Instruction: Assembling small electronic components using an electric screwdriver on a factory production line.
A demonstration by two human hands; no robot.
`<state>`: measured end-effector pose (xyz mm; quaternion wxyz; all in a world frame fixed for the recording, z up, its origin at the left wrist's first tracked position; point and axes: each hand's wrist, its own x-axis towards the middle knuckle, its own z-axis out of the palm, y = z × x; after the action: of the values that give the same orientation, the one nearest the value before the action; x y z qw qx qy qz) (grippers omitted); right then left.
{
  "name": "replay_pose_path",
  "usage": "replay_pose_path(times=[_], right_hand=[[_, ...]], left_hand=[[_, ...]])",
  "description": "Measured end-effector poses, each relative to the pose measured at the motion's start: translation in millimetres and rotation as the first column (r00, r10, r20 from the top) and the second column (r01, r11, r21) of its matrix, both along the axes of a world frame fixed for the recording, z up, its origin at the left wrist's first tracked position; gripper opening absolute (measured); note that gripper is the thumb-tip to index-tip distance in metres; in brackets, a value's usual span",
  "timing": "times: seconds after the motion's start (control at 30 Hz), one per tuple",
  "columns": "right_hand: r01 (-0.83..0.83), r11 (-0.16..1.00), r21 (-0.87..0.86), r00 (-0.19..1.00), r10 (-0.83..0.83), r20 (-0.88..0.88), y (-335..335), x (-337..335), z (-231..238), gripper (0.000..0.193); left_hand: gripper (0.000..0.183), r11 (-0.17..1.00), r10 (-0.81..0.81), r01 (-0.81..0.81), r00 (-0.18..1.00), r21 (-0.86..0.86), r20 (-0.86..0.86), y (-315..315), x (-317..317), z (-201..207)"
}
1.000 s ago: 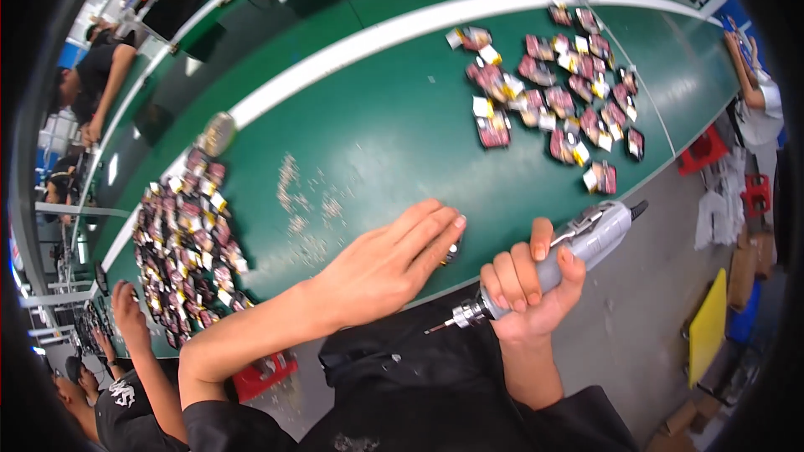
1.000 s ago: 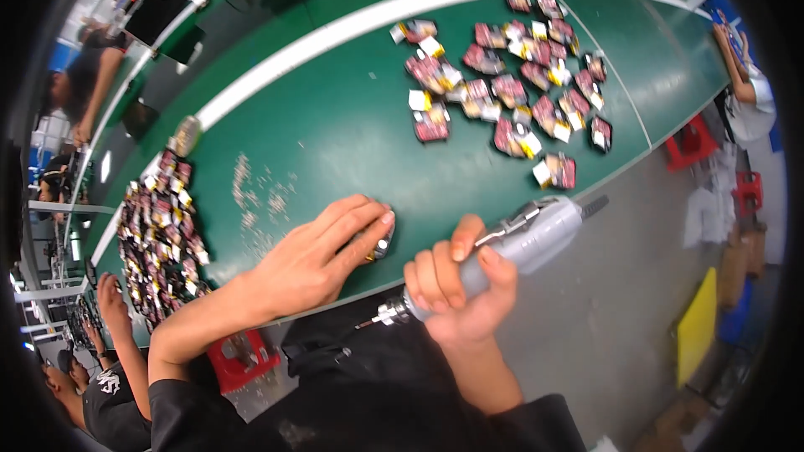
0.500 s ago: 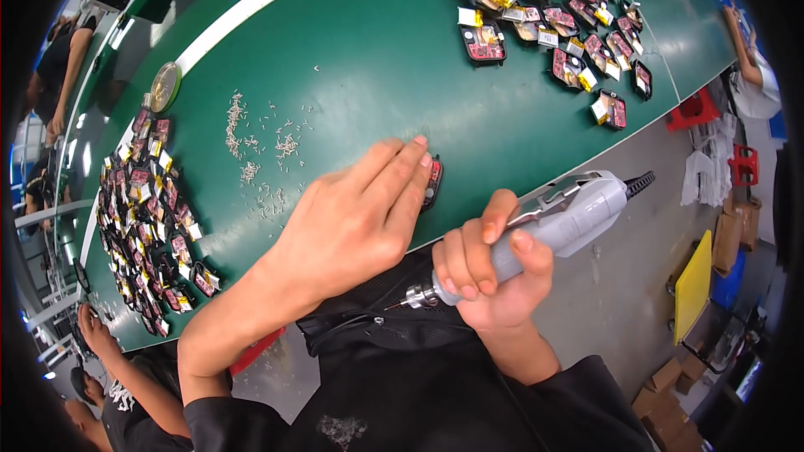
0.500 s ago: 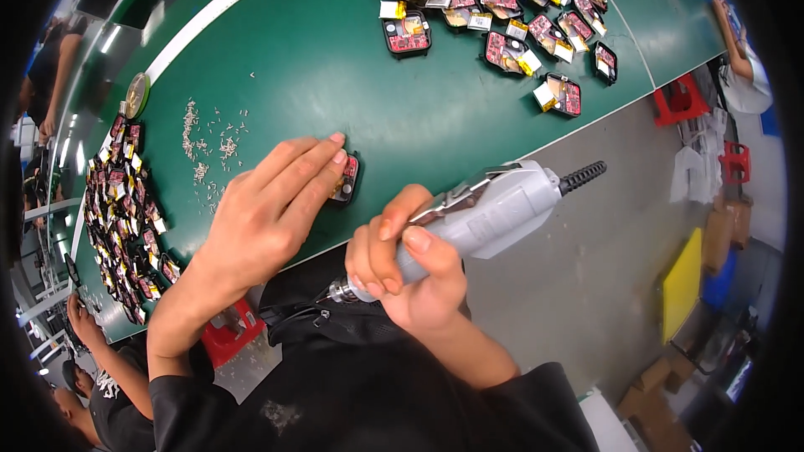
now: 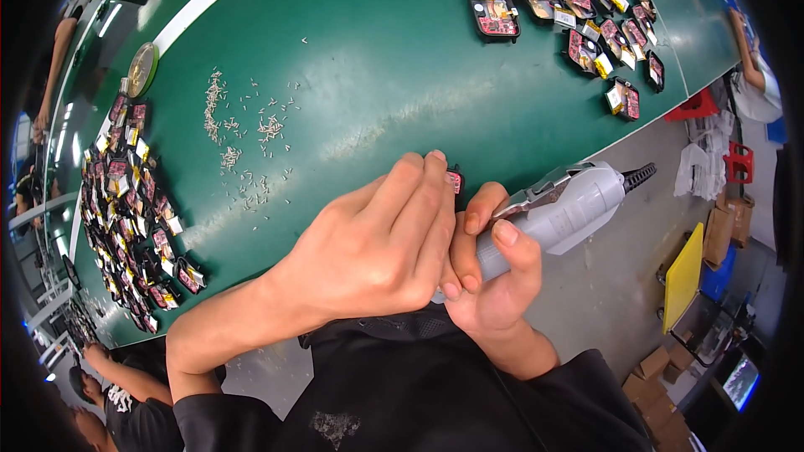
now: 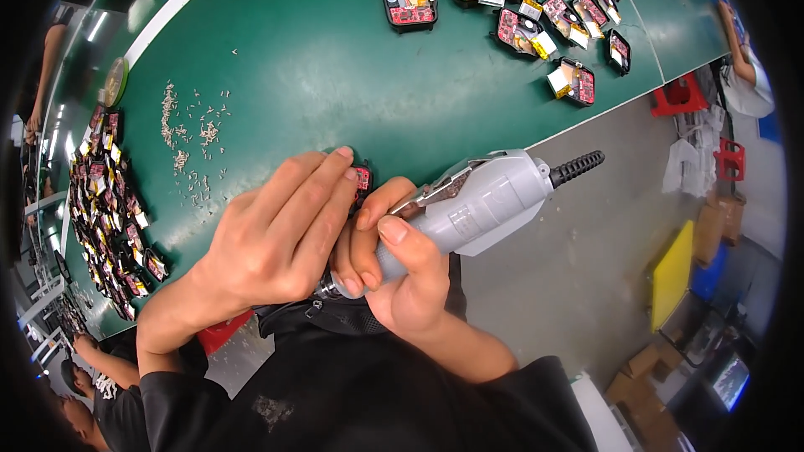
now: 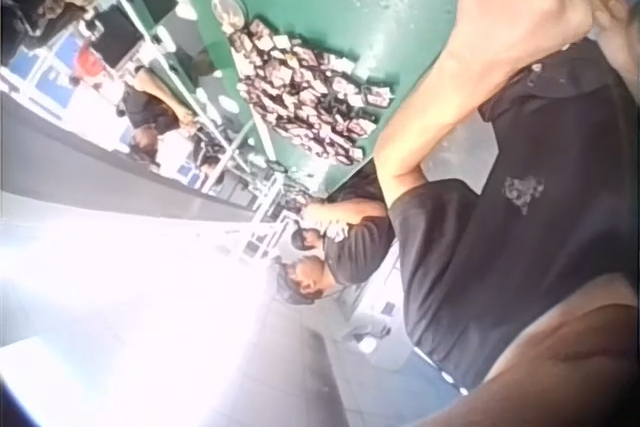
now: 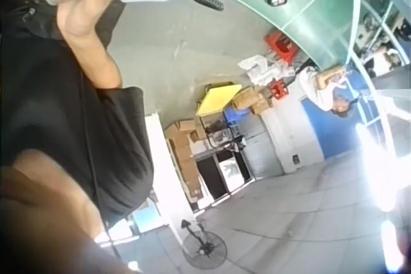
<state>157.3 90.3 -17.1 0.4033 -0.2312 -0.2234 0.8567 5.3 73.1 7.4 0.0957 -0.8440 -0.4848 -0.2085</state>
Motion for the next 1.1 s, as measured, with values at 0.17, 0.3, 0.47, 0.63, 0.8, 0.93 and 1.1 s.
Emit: replay_pose_path(times=[0.17, 0.3, 0.47, 0.63, 0.8, 0.93, 1.1], right_hand=[[0.005, 1.0, -0.029, 1.0, -0.005, 0.0, 2, 2, -3, 0.025], [-0.102, 0.993, 0.061, 0.973, 0.113, -0.201, 22, 18, 2, 0.02], [0.021, 0.908, 0.418, 0.985, 0.053, -0.165, 76, 31, 49, 0.02], [0.005, 0.859, 0.512, 0.989, 0.071, -0.128, 100, 18, 47, 0.021], [-0.13, 0.823, 0.554, 0.988, 0.153, 0.004, 108, 14, 39, 0.023], [-0.136, 0.827, 0.545, 0.986, 0.167, -0.009, 108, 12, 37, 0.023], [-0.172, 0.782, 0.599, 0.98, 0.197, 0.025, 105, 10, 41, 0.022]], left_hand=[[0.03, 1.0, -0.005, 0.004, 1.0, -0.026, -0.013, -1, -1, -1], [0.041, 0.991, -0.013, 0.018, 0.999, -0.132, 0.037, -7, -2, -1], [0.042, 0.977, 0.003, 0.0, 1.0, -0.215, 0.013, -16, 4, 7], [0.035, 0.986, 0.023, -0.039, 0.995, -0.163, -0.099, -17, 8, 1], [0.028, 0.991, 0.064, -0.071, 0.996, -0.111, -0.062, -16, 10, -4], [0.026, 0.993, 0.051, -0.058, 0.996, -0.106, -0.072, -15, 6, -4], [0.027, 0.993, 0.046, -0.05, 0.998, -0.109, -0.039, -14, 6, -4]])
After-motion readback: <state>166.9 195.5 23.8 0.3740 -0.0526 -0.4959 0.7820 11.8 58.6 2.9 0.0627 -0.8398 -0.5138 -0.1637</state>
